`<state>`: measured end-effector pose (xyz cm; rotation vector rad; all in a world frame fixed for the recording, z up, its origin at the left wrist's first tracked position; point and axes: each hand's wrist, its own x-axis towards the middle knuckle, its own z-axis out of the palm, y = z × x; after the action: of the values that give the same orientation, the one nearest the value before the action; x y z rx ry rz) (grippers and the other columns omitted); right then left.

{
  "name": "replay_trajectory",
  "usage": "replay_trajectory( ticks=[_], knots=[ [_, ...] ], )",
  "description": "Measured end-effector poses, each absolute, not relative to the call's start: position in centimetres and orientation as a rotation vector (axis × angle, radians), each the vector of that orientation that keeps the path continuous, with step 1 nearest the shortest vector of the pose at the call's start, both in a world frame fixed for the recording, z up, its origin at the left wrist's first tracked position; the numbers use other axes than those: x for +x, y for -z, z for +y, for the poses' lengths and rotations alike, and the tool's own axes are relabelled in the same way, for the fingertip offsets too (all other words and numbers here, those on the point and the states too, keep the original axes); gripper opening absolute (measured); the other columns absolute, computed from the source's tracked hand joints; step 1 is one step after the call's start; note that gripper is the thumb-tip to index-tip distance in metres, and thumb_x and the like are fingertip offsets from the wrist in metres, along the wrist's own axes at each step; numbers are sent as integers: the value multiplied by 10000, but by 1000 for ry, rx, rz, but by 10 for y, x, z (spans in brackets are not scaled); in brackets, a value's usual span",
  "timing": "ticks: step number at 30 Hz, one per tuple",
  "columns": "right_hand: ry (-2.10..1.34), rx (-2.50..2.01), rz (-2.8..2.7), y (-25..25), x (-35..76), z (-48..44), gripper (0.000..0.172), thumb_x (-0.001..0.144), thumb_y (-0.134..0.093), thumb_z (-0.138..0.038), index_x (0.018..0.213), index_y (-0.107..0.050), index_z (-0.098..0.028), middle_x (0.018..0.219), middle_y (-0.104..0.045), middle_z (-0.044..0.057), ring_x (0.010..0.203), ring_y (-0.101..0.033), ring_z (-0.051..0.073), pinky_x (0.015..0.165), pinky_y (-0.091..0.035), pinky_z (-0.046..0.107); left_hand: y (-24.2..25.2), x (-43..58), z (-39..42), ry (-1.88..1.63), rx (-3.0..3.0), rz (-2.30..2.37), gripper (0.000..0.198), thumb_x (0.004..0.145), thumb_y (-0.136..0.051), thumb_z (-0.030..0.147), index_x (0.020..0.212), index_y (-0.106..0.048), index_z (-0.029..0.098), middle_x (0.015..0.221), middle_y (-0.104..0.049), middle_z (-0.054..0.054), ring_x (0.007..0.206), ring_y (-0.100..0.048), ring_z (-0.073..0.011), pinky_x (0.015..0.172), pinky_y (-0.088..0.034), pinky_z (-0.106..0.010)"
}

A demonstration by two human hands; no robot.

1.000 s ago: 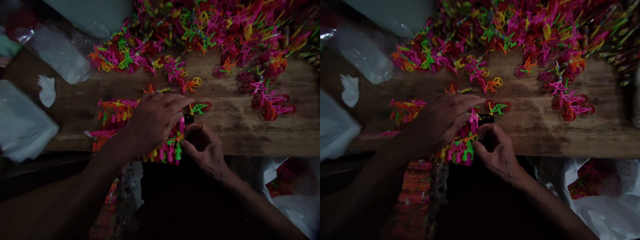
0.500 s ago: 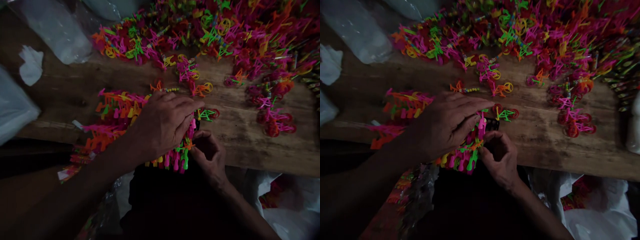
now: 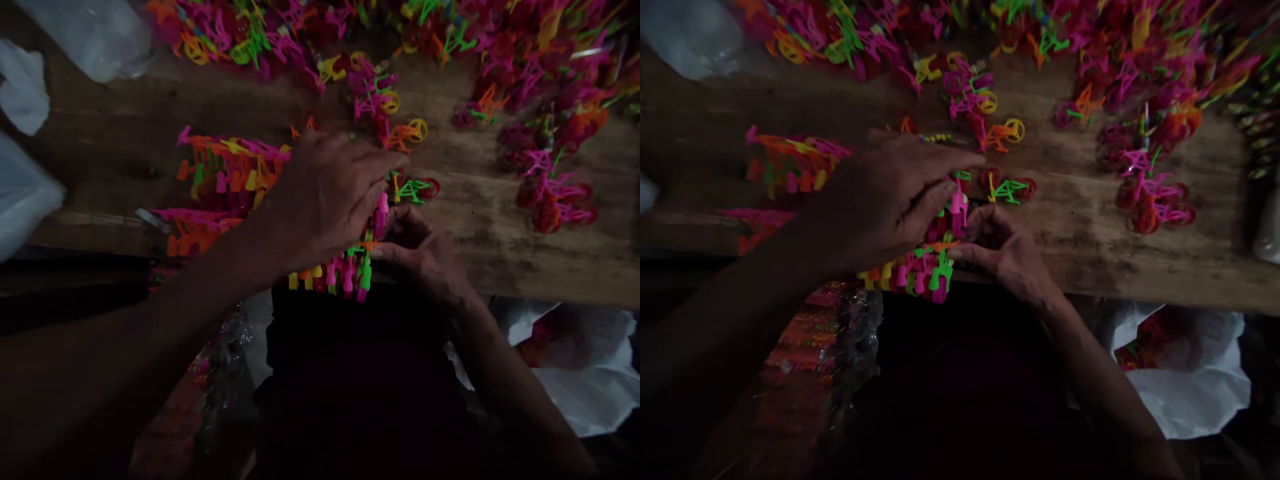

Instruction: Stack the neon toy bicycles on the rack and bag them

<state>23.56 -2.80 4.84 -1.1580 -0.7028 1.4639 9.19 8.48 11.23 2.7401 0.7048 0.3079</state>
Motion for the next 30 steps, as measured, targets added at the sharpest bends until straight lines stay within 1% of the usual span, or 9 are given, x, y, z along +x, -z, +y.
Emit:
replay_trajectory(
  ticks=[2, 6, 10, 13, 17, 19, 21, 26, 30],
  knots=[
    [-1557, -1126, -756, -52, 244, -23, 512, 609, -1001, -432, 832, -591, -222, 804, -622, -50, 733, -597, 113, 695, -553, 268, -113, 91, 85, -349, 2753, 704, 441, 1013, -483, 157, 1435, -612, 147, 1395, -712, -86, 1283, -674, -311, 1084, -509, -530],
    [-1558, -1127, -832, -60, 255, -28, 467, 685, -950, -487, 855, -620, -205, 820, -654, -25, 716, -604, 115, 641, -527, 257, -117, 85, 84, -462, 2736, 699, 400, 1029, -513, 217, 1416, -598, 158, 1429, -693, -69, 1340, -643, -221, 1145, -500, -407],
    [-1429, -1217, -773, -62, 254, -45, 412, 812, -834, -561, 905, -689, -188, 871, -726, 27, 798, -670, 142, 660, -531, 253, -128, 79, 74, -635, 2730, 806, 291, 1082, -421, 279, 1241, -661, 231, 1311, -745, -23, 1349, -625, -181, 1209, -460, -414],
    [-1379, -1204, -712, -57, 247, -49, 396, 850, -794, -561, 911, -703, -181, 853, -737, 31, 807, -686, 141, 700, -543, 260, -137, 74, 53, -623, 2682, 927, 257, 1080, -414, 278, 1130, -664, 248, 1317, -729, -27, 1375, -605, -198, 1249, -430, -458],
    [-1420, -1118, -637, -47, 236, -38, 414, 760, -873, -525, 888, -676, -184, 775, -695, -10, 703, -632, 108, 641, -515, 245, -133, 68, 27, -506, 2674, 1020, 177, 1012, -509, 296, 1108, -648, 244, 1511, -606, -17, 1498, -483, -286, 1283, -369, -534],
    [-1464, -1074, -574, -43, 232, -32, 432, 718, -902, -504, 890, -654, -195, 751, -666, -29, 678, -614, 103, 607, -501, 242, -125, 66, 22, -454, 2696, 1013, 151, 976, -541, 255, 1089, -634, 218, 1590, -535, -49, 1560, -387, -336, 1303, -313, -576],
    [-1478, -1041, -521, -40, 230, -29, 441, 696, -914, -495, 888, -634, -214, 731, -641, -45, 668, -607, 104, 585, -495, 241, -118, 65, 21, -421, 2717, 1000, 130, 966, -532, 203, 1061, -620, 190, 1622, -496, -103, 1579, -346, -366, 1302, -298, -598],
    [-1473, -1014, -493, -38, 226, -31, 436, 684, -918, -486, 886, -628, -231, 720, -625, -56, 669, -595, 104, 568, -488, 234, -110, 66, 22, -480, 2779, 991, 179, 997, -445, 175, 1009, -623, 179, 1600, -524, -129, 1552, -395, -378, 1266, -354, -632],
    [-1468, -994, -476, -35, 226, -32, 435, 688, -919, -486, 876, -626, -224, 713, -621, -61, 655, -585, 95, 571, -485, 230, -108, 62, 19, -542, 2803, 956, 206, 968, -480, 127, 1081, -642, 187, 1562, -567, -114, 1543, -416, -362, 1268, -376, -626]
  ],
)
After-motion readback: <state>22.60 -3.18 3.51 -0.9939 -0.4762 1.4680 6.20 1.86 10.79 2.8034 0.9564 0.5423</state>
